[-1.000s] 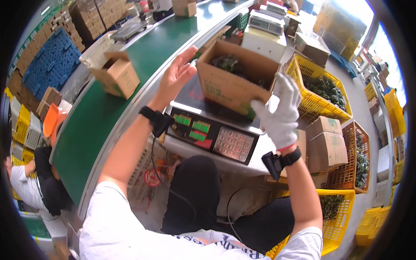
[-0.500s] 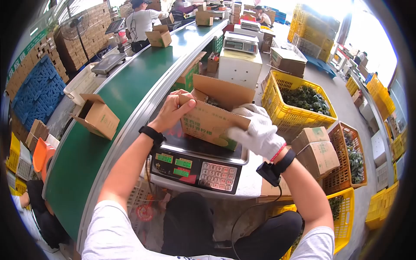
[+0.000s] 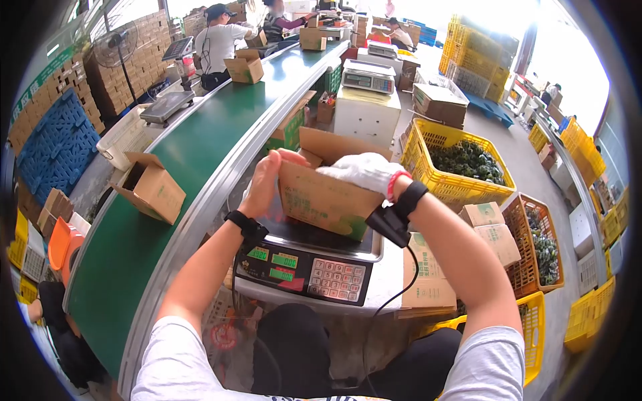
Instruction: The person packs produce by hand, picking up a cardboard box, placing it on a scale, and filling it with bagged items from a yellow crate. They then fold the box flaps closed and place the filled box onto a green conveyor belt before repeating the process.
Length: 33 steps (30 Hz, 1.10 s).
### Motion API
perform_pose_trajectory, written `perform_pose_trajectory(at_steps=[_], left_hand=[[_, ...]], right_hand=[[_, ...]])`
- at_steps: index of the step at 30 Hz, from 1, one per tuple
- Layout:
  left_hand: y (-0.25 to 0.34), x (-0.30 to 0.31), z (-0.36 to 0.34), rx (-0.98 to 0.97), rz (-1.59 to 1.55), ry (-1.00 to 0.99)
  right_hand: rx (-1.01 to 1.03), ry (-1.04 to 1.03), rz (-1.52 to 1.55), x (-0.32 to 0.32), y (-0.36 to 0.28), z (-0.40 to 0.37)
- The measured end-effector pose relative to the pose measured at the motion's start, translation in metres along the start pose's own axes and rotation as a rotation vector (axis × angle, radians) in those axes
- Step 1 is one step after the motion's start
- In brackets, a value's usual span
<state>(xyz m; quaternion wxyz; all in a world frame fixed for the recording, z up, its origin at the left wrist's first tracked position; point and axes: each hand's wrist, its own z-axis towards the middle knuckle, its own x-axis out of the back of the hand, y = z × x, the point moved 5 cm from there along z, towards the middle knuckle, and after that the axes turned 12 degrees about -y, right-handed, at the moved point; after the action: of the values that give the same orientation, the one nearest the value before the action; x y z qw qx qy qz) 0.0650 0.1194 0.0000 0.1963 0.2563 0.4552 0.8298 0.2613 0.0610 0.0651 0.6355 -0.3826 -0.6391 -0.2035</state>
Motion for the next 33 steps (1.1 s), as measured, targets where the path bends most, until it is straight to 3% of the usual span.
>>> perform_pose_trajectory(at_steps=[2, 4, 6, 7, 8, 9, 10, 12, 14, 15, 16, 18, 19, 20, 23, 25, 26, 28, 29, 30, 31, 32, 33], left_hand=[[-0.006, 0.007, 0.007, 0.048, -0.344, 0.117], [-0.034, 0.009, 0.016, 0.097, -0.471, 0.148], [-0.034, 0.006, 0.021, 0.337, -0.216, 0.002], [-0.031, -0.005, 0.019, 0.36, -0.515, -0.201], [-0.04, 0.002, 0.021, 0.351, -0.51, -0.212], [-0.067, 0.01, 0.018, 0.501, -0.552, -0.236], [-0.087, 0.012, 0.011, 0.657, -0.6, -0.254], [-0.063, 0.008, 0.005, 0.705, -0.52, -0.28], [-0.051, 0.007, 0.001, 0.789, -0.384, -0.274], [-0.051, 0.007, 0.001, 0.788, -0.342, -0.34], [-0.051, 0.005, -0.002, 0.796, -0.345, -0.341], [-0.052, 0.005, -0.002, 0.805, -0.302, -0.312], [-0.053, 0.005, -0.002, 0.805, -0.3, -0.311], [-0.058, 0.004, -0.004, 0.793, -0.321, -0.329], [-0.059, -0.003, -0.013, 0.773, -0.407, -0.332], [-0.054, -0.007, -0.012, 0.752, -0.465, -0.306], [-0.048, -0.014, -0.012, 0.747, -0.545, -0.294], [-0.037, -0.026, -0.017, 0.738, -0.71, -0.25], [-0.03, -0.024, -0.017, 0.713, -0.657, -0.213], [-0.022, -0.023, -0.019, 0.694, -0.607, -0.168], [-0.008, -0.026, -0.027, 0.818, -0.554, -0.07], [0.003, -0.025, -0.032, 0.685, -0.56, -0.14], [0.012, -0.021, -0.043, 0.633, -0.511, -0.085]], right_hand=[[-0.257, -0.133, 0.055, -0.019, 0.022, 0.008], [-0.155, -0.095, 0.074, -0.031, 0.041, 0.013], [-0.057, -0.049, 0.083, -0.023, 0.032, 0.009], [-0.08, 0.036, 0.141, -0.019, 0.031, 0.003], [-0.101, 0.122, 0.198, -0.009, 0.018, -0.002], [-0.277, 0.119, 0.449, 0.008, -0.006, -0.012], [-0.175, 0.317, 0.721, 0.01, -0.004, -0.022], [-0.151, 0.725, 0.7, 0.018, 0.005, -0.05], [-0.232, 0.969, 0.683, 0.008, 0.009, -0.079], [-0.433, 0.913, 0.384, 0.0, 0.013, -0.091], [-0.437, 0.908, 0.391, -0.018, 0.024, -0.095], [-0.373, 0.72, 0.679, -0.04, 0.021, -0.078], [-0.524, 0.385, 1.137, -0.062, 0.023, -0.085], [-0.425, 0.362, 1.201, -0.07, 0.016, -0.084], [-0.278, 0.408, 1.037, -0.084, 0.03, -0.085], [-0.458, 0.543, 1.332, -0.093, 0.034, -0.088], [-0.473, 0.587, 1.335, -0.088, 0.025, -0.09], [-0.267, 0.657, 1.127, -0.113, 0.058, -0.093], [-0.136, 0.83, 1.519, -0.134, 0.084, -0.09], [-0.001, 0.816, 1.504, -0.136, 0.088, -0.089], [-0.084, 0.755, 1.437, -0.135, 0.096, -0.086], [-0.162, 0.694, 1.363, -0.13, 0.098, -0.076], [-0.218, 0.664, 1.308, -0.112, 0.074, -0.068]])
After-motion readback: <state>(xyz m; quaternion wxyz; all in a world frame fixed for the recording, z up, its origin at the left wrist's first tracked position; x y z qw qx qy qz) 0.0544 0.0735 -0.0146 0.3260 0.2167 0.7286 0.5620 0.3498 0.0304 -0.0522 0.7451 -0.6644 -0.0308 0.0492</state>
